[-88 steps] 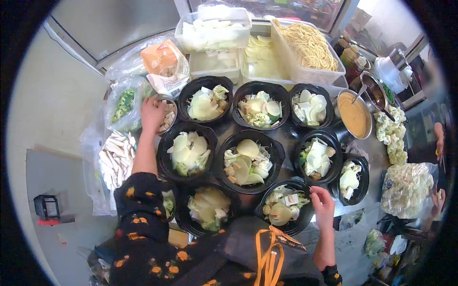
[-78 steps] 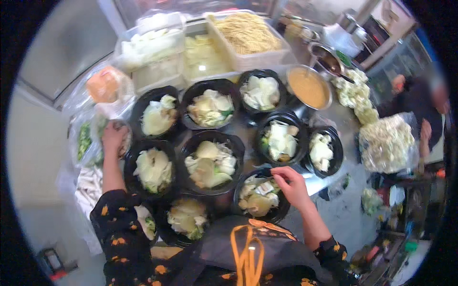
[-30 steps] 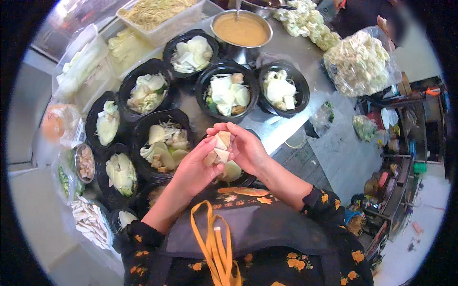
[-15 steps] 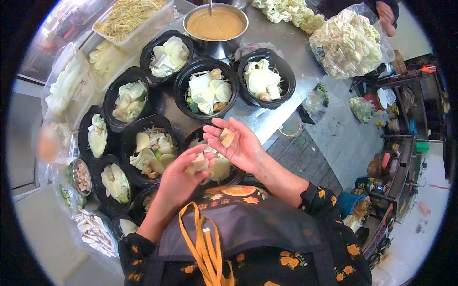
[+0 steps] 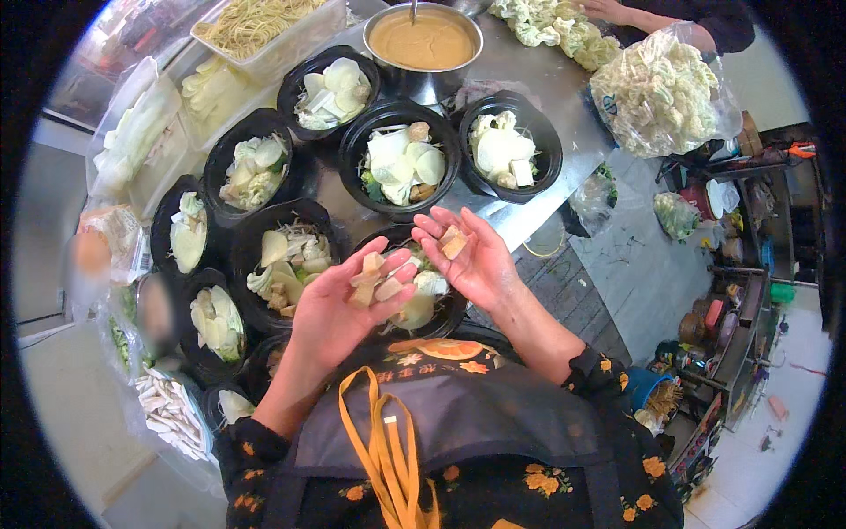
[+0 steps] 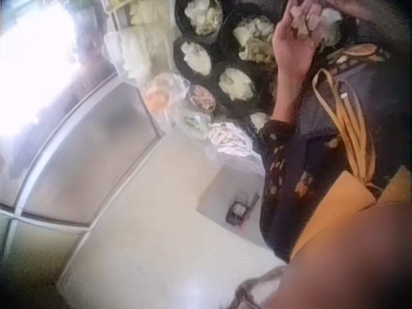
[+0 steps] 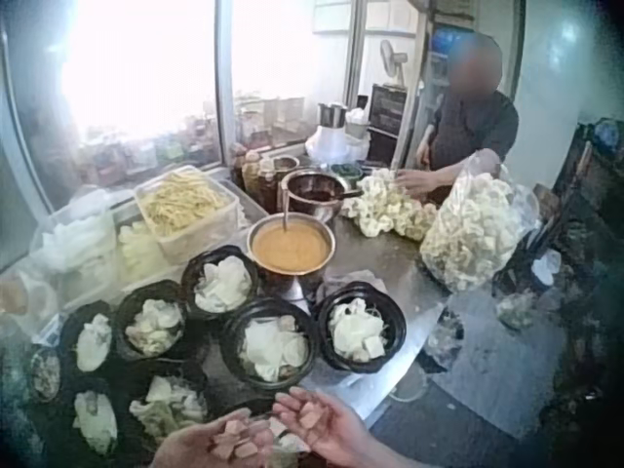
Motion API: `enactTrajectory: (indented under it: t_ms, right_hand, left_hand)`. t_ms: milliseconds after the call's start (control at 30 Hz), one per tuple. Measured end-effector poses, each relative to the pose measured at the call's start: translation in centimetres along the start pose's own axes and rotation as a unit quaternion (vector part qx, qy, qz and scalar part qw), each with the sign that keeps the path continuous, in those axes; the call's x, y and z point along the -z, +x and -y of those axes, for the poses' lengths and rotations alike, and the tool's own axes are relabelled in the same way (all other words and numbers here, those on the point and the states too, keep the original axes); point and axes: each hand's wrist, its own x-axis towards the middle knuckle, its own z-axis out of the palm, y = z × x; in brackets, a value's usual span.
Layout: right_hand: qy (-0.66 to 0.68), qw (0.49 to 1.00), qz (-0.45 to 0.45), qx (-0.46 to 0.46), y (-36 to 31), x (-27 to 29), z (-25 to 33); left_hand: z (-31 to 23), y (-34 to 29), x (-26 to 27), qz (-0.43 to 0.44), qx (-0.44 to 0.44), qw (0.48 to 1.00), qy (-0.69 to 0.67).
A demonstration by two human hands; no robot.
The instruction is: The person assembles multiple noodle bowls by hand, placing sliced vegetables, mushrooms, and noodles into black bowls arranged on a stainless steel counter. The person also adds green leafy vegetables to the bowls.
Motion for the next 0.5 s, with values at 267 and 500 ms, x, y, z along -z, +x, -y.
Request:
enactTrajectory:
  t_ms: [267,500]
  right_hand:
    - [-0.053,0.995,0.023,0.085,-0.4,0.2,2.5]
    - [-0.100,0.986,0.055,0.124,-0.6,-0.2,3.6]
  left_hand:
    - [-0.1,0.3,1.0,-0.016,-0.028,0.999,0.011]
    - [-0.1,0.2,1.5,-0.034,-0.043,0.998,0.021]
